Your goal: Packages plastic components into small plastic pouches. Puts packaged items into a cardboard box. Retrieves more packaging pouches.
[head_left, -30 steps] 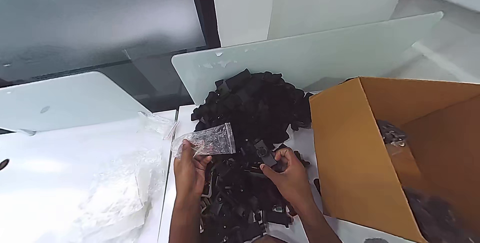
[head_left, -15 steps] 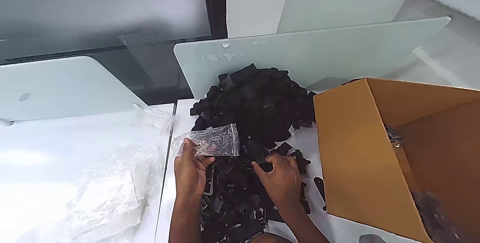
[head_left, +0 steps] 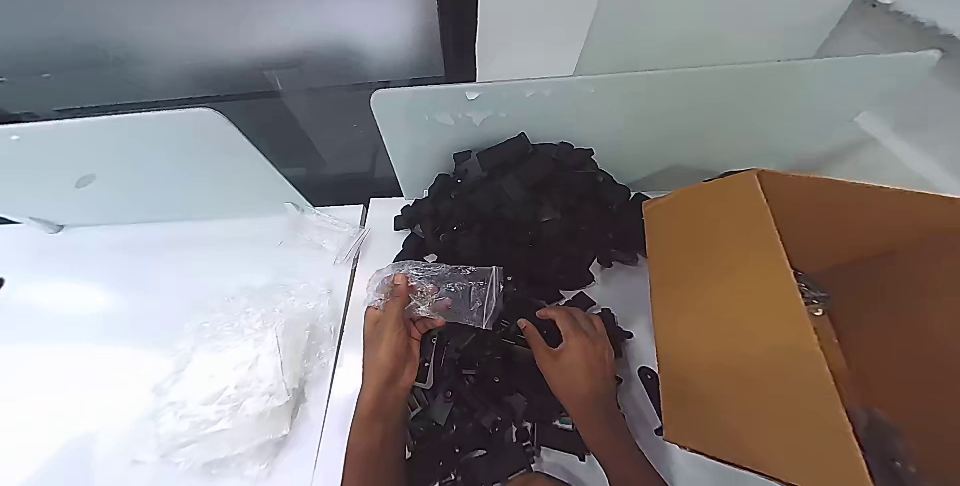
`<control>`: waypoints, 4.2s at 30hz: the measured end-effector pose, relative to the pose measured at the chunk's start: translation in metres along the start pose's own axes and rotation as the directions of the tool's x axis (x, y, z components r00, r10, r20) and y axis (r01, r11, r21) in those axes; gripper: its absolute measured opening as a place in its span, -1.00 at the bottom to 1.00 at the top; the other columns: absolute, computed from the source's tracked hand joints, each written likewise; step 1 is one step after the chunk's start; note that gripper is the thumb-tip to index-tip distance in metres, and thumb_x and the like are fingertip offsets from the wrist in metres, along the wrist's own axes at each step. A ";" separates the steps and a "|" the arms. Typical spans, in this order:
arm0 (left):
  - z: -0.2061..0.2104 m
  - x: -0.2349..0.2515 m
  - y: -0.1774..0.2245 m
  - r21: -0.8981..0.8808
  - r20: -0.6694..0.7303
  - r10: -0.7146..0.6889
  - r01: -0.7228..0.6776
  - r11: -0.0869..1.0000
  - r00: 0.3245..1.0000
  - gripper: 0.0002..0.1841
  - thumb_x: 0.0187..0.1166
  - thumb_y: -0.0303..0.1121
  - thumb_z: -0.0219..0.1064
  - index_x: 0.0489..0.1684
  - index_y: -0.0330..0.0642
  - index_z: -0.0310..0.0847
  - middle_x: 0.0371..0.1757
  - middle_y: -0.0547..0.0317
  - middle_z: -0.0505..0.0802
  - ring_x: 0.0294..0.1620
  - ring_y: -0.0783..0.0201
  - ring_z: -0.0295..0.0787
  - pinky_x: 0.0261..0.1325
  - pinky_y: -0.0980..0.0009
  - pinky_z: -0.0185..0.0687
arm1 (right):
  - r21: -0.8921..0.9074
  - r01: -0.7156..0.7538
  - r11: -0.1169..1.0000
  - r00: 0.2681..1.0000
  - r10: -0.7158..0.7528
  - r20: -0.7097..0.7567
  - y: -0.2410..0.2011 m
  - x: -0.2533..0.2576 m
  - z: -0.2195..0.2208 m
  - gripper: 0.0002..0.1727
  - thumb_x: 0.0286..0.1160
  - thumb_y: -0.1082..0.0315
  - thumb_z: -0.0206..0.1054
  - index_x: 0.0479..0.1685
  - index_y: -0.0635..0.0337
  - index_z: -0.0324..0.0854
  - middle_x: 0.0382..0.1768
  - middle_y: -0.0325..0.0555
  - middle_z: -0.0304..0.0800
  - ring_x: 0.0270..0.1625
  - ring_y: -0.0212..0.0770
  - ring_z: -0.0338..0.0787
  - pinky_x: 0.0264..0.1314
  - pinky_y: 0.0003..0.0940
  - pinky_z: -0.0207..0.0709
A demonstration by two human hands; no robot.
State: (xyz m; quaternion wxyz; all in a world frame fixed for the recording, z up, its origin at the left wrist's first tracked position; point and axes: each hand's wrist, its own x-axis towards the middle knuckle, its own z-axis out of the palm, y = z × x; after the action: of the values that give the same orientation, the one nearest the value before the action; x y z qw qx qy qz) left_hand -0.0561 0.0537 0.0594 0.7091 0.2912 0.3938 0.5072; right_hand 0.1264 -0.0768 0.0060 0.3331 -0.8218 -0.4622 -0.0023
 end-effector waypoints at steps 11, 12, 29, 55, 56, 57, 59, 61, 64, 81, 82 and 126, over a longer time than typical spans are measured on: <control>-0.037 0.023 0.021 0.236 -0.032 0.145 -0.133 0.963 0.989 -0.81 0.72 -0.47 0.26 0.16 -0.33 0.52 -0.34 0.00 0.84 -0.59 0.28 0.77 -0.66 0.47 0.67 | 0.842 -0.213 0.496 0.975 0.045 0.220 -0.093 0.015 0.032 -0.76 0.34 0.57 0.47 -0.17 0.27 0.46 -0.26 -0.07 0.82 -0.29 -0.26 0.88 -0.25 -0.40 0.82; -0.047 0.033 0.026 0.298 -0.074 0.200 -0.170 0.939 0.977 -0.83 0.68 -0.47 0.30 0.11 -0.32 0.55 -0.37 0.04 0.82 -0.63 0.33 0.72 -0.69 0.51 0.61 | 0.808 -0.219 0.547 0.969 0.025 0.245 -0.098 0.019 0.042 -0.81 0.37 0.55 0.45 -0.19 0.27 0.50 -0.30 -0.09 0.82 -0.37 -0.26 0.86 -0.32 -0.39 0.81; -0.161 0.258 0.092 0.958 0.282 0.491 -0.211 -0.194 0.824 -0.69 0.71 -0.28 0.28 0.12 -0.39 0.71 0.17 -0.38 0.74 0.30 -0.37 0.64 0.33 -0.27 0.54 | 0.301 -0.038 0.953 0.804 -0.149 0.575 -0.235 0.163 0.292 -0.75 0.62 0.38 0.32 0.16 0.22 0.76 -0.09 0.16 0.86 -0.02 0.14 0.84 0.09 0.16 0.65; 0.122 -0.004 -0.014 0.289 0.956 -0.034 -0.955 -0.070 0.291 -0.64 0.67 -0.10 0.27 0.20 -0.11 0.77 0.29 0.10 0.82 0.39 0.09 0.72 0.40 0.02 0.63 | 0.165 0.005 0.986 0.641 -0.130 0.757 -0.016 0.109 -0.175 -0.78 0.71 0.18 0.32 -0.03 0.10 0.79 -0.46 -0.26 0.75 -0.54 -0.49 0.66 -0.43 -0.55 0.58; 0.144 -0.018 -0.027 0.225 0.973 -0.039 -0.974 -0.035 0.226 -0.65 0.67 -0.10 0.27 0.19 -0.09 0.77 0.27 0.12 0.83 0.36 0.13 0.74 0.37 0.07 0.66 | 0.170 -0.049 0.984 0.677 -0.092 0.730 0.004 0.101 -0.199 -0.79 0.71 0.18 0.32 -0.06 0.08 0.80 -0.48 -0.30 0.75 -0.54 -0.52 0.64 -0.45 -0.59 0.55; 0.165 -0.031 -0.040 0.164 0.985 -0.046 -0.986 0.001 0.164 -0.66 0.67 -0.11 0.27 0.19 -0.08 0.78 0.25 0.12 0.84 0.34 0.15 0.75 0.34 0.10 0.69 | 0.180 -0.100 0.979 0.710 -0.057 0.701 0.025 0.093 -0.221 -0.81 0.71 0.20 0.32 -0.10 0.07 0.79 -0.52 -0.34 0.73 -0.56 -0.55 0.62 -0.47 -0.62 0.51; 0.205 -0.052 -0.066 0.061 0.996 -0.072 -0.996 0.071 0.056 -0.68 0.68 -0.13 0.26 0.16 -0.07 0.79 0.19 0.16 0.85 0.28 0.21 0.77 0.29 0.20 0.71 | 0.186 -0.178 0.966 0.763 0.016 0.646 0.067 0.079 -0.255 -0.84 0.70 0.23 0.33 -0.15 0.05 0.78 -0.52 -0.36 0.73 -0.55 -0.55 0.63 -0.47 -0.64 0.52; 0.243 -0.066 -0.092 -0.038 0.994 -0.095 -0.993 0.113 -0.049 -0.72 0.70 -0.16 0.23 0.09 -0.07 0.80 0.10 0.19 0.86 0.21 0.24 0.78 0.23 0.29 0.72 | 0.170 -0.260 0.950 0.796 0.111 0.595 0.107 0.070 -0.277 -0.86 0.68 0.25 0.35 -0.19 0.06 0.78 -0.52 -0.32 0.75 -0.56 -0.50 0.66 -0.49 -0.59 0.55; 0.295 -0.074 -0.132 -0.115 0.972 -0.185 -0.980 0.165 -0.145 -0.70 0.74 -0.21 0.15 0.07 -0.08 0.81 0.02 0.21 0.86 0.15 0.23 0.77 0.20 0.28 0.69 | 0.074 -0.373 0.925 0.780 0.270 0.564 0.166 0.069 -0.291 -0.87 0.66 0.27 0.38 -0.18 0.11 0.77 -0.54 -0.22 0.75 -0.58 -0.38 0.68 -0.48 -0.46 0.61; 0.438 -0.063 -0.273 -0.109 0.297 -0.943 -0.976 -0.188 0.149 -0.76 0.70 -0.27 0.27 0.03 -0.25 0.73 0.11 -0.18 0.79 0.19 -0.21 0.75 0.13 -0.24 0.67 | -0.512 -0.319 0.798 0.687 0.566 0.455 0.396 0.115 -0.168 -0.51 0.34 0.13 0.56 0.13 0.32 0.71 0.17 0.32 0.73 0.26 0.36 0.70 0.20 0.42 0.54; 0.437 -0.061 -0.275 -0.126 0.292 -0.945 -0.974 -0.189 0.146 -0.78 0.67 -0.27 0.29 0.03 -0.21 0.73 0.12 -0.17 0.79 0.19 -0.22 0.75 0.12 -0.26 0.67 | -0.527 -0.326 0.784 0.680 0.583 0.446 0.392 0.116 -0.166 -0.50 0.33 0.11 0.56 0.13 0.30 0.71 0.18 0.32 0.72 0.27 0.38 0.69 0.16 0.45 0.54; 0.040 -0.071 0.002 0.521 0.568 -0.009 -0.351 0.778 0.823 -0.89 0.41 -0.42 0.55 -0.28 -0.25 0.77 -0.46 0.23 0.87 -0.49 0.46 0.78 -0.37 0.55 0.74 | 0.801 -0.001 0.598 0.973 -0.184 0.138 -0.029 -0.004 -0.073 -0.80 0.48 0.32 0.42 -0.03 0.12 0.87 -0.03 -0.24 0.84 -0.12 -0.48 0.82 -0.13 -0.63 0.76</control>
State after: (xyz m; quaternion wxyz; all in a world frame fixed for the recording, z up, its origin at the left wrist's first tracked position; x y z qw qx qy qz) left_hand -0.0349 -0.0131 0.1007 0.6076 0.6689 0.2890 0.3160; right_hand 0.1245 -0.1093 0.0770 0.6136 -0.5578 -0.4884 0.2717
